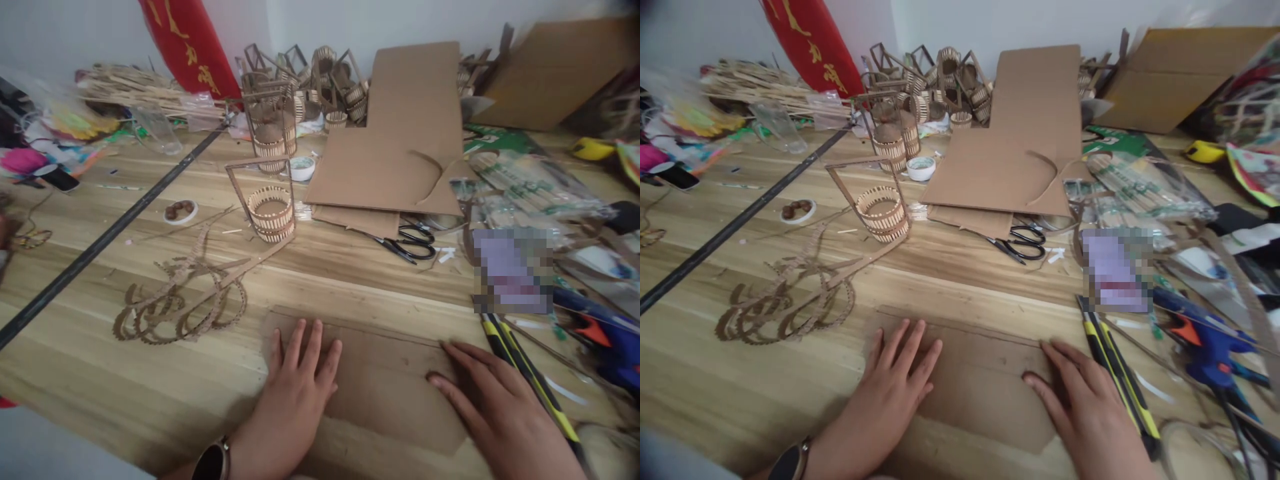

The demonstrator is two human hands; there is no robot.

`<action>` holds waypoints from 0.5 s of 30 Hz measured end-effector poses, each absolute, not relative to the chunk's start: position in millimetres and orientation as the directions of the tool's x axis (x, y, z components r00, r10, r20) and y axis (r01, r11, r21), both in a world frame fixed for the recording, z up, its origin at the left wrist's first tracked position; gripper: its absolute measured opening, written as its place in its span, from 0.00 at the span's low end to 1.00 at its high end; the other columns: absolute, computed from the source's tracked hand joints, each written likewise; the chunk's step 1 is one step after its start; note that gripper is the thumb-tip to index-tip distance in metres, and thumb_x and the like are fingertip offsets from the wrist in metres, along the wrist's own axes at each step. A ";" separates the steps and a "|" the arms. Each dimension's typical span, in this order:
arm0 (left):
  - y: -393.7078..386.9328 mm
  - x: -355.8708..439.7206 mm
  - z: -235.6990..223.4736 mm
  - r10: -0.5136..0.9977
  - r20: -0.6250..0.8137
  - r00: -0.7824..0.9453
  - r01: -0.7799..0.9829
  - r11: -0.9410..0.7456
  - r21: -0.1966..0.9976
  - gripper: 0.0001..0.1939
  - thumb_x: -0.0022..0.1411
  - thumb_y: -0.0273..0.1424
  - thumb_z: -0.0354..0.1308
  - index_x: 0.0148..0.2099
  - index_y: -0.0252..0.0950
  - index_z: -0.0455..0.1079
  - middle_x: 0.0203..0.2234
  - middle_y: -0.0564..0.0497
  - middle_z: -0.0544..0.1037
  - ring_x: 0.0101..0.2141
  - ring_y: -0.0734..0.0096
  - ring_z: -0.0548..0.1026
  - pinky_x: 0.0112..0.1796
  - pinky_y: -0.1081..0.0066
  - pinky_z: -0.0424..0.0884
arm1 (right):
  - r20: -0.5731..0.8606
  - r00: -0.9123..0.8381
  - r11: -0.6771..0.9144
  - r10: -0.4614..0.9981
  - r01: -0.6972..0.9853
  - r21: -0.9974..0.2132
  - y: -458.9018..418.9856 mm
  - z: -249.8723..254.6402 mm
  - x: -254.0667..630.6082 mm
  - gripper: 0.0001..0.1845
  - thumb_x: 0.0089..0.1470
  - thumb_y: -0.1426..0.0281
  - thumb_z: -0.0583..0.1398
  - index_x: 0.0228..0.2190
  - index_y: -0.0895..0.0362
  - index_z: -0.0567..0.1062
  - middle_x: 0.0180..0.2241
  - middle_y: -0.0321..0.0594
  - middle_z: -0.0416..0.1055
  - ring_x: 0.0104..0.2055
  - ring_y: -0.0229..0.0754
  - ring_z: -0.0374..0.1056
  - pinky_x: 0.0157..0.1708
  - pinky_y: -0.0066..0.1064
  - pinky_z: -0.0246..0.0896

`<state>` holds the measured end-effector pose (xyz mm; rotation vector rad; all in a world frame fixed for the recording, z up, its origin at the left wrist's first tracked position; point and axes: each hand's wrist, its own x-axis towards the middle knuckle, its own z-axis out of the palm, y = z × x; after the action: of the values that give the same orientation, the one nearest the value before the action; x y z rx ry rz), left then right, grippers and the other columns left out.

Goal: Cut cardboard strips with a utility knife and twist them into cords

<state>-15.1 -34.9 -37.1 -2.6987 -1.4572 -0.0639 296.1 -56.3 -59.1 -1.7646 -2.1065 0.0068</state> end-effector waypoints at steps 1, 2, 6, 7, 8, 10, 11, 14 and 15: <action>-35.2 -14.6 -37.8 0.833 0.074 0.549 0.836 -0.546 -0.056 0.27 0.65 0.34 0.61 0.65 0.43 0.64 0.63 0.34 0.65 0.59 0.36 0.66 0.50 0.32 0.67 | 0.287 -0.127 0.202 0.950 0.947 -0.250 -55.3 -55.0 294.5 0.24 0.62 0.52 0.53 0.55 0.49 0.68 0.51 0.49 0.72 0.52 0.55 0.71 0.51 0.51 0.68; -35.6 -14.3 -38.3 0.833 0.077 0.548 0.836 -0.544 -0.065 0.28 0.62 0.31 0.63 0.64 0.42 0.65 0.63 0.34 0.65 0.59 0.35 0.66 0.50 0.32 0.67 | 0.281 -0.122 0.194 0.952 0.949 -0.247 -54.4 -51.1 293.3 0.24 0.62 0.53 0.54 0.55 0.50 0.68 0.51 0.49 0.72 0.52 0.54 0.71 0.51 0.49 0.68; -37.4 -15.3 -39.9 0.832 0.092 0.548 0.837 -0.542 -0.079 0.34 0.56 0.23 0.66 0.63 0.46 0.65 0.63 0.34 0.64 0.59 0.33 0.66 0.50 0.31 0.66 | 0.284 -0.092 0.157 0.955 0.963 -0.217 -54.5 -40.6 293.5 0.26 0.63 0.52 0.53 0.56 0.52 0.66 0.50 0.49 0.73 0.51 0.52 0.72 0.50 0.46 0.68; -37.7 -16.0 -40.2 0.830 0.098 0.549 0.836 -0.544 -0.075 0.35 0.56 0.22 0.66 0.64 0.47 0.65 0.62 0.34 0.65 0.59 0.33 0.65 0.50 0.31 0.66 | 0.282 -0.090 0.152 0.955 0.966 -0.209 -55.4 -39.0 294.7 0.25 0.63 0.52 0.53 0.55 0.52 0.67 0.49 0.48 0.74 0.50 0.52 0.72 0.49 0.46 0.69; -37.9 -16.7 -40.6 0.828 0.103 0.551 0.834 -0.547 -0.069 0.35 0.56 0.22 0.65 0.64 0.49 0.65 0.62 0.35 0.65 0.59 0.33 0.65 0.50 0.30 0.66 | 0.283 -0.092 0.153 0.955 0.968 -0.200 -56.6 -37.6 296.0 0.25 0.63 0.52 0.53 0.54 0.52 0.67 0.48 0.47 0.75 0.48 0.52 0.73 0.48 0.45 0.69; -38.1 -18.0 -41.6 0.827 0.112 0.550 0.835 -0.547 -0.059 0.35 0.57 0.21 0.63 0.64 0.51 0.65 0.62 0.36 0.65 0.59 0.33 0.65 0.50 0.31 0.65 | 0.277 -0.107 0.162 0.955 0.969 -0.186 -58.5 -35.0 298.2 0.23 0.63 0.52 0.53 0.52 0.52 0.69 0.46 0.47 0.76 0.47 0.51 0.74 0.46 0.44 0.70; -38.3 -18.5 -42.2 0.828 0.115 0.549 0.836 -0.546 -0.057 0.34 0.58 0.21 0.62 0.64 0.52 0.65 0.62 0.37 0.65 0.59 0.33 0.65 0.50 0.31 0.65 | 0.271 -0.115 0.169 0.956 0.968 -0.183 -59.0 -33.9 298.9 0.22 0.63 0.53 0.53 0.51 0.52 0.70 0.45 0.46 0.77 0.46 0.51 0.74 0.46 0.44 0.70; -38.5 -19.2 -44.2 0.828 0.121 0.547 0.837 -0.543 -0.069 0.34 0.60 0.20 0.60 0.64 0.53 0.64 0.62 0.37 0.64 0.59 0.34 0.64 0.51 0.32 0.65 | 0.262 -0.120 0.173 0.958 0.967 -0.189 -58.9 -32.0 299.0 0.22 0.63 0.53 0.54 0.50 0.53 0.72 0.45 0.47 0.77 0.46 0.51 0.74 0.46 0.43 0.70; -38.5 -19.4 -44.9 0.828 0.120 0.547 0.837 -0.543 -0.072 0.34 0.61 0.20 0.59 0.64 0.53 0.64 0.63 0.37 0.64 0.59 0.34 0.64 0.51 0.32 0.65 | 0.265 -0.115 0.170 0.957 0.966 -0.193 -58.6 -32.1 298.6 0.22 0.63 0.52 0.53 0.49 0.53 0.72 0.45 0.47 0.77 0.46 0.51 0.74 0.46 0.43 0.70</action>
<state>-19.4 -38.5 -44.9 -2.6553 -1.4355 -0.1082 298.6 -58.6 -32.1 -1.8348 -2.1261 -0.0387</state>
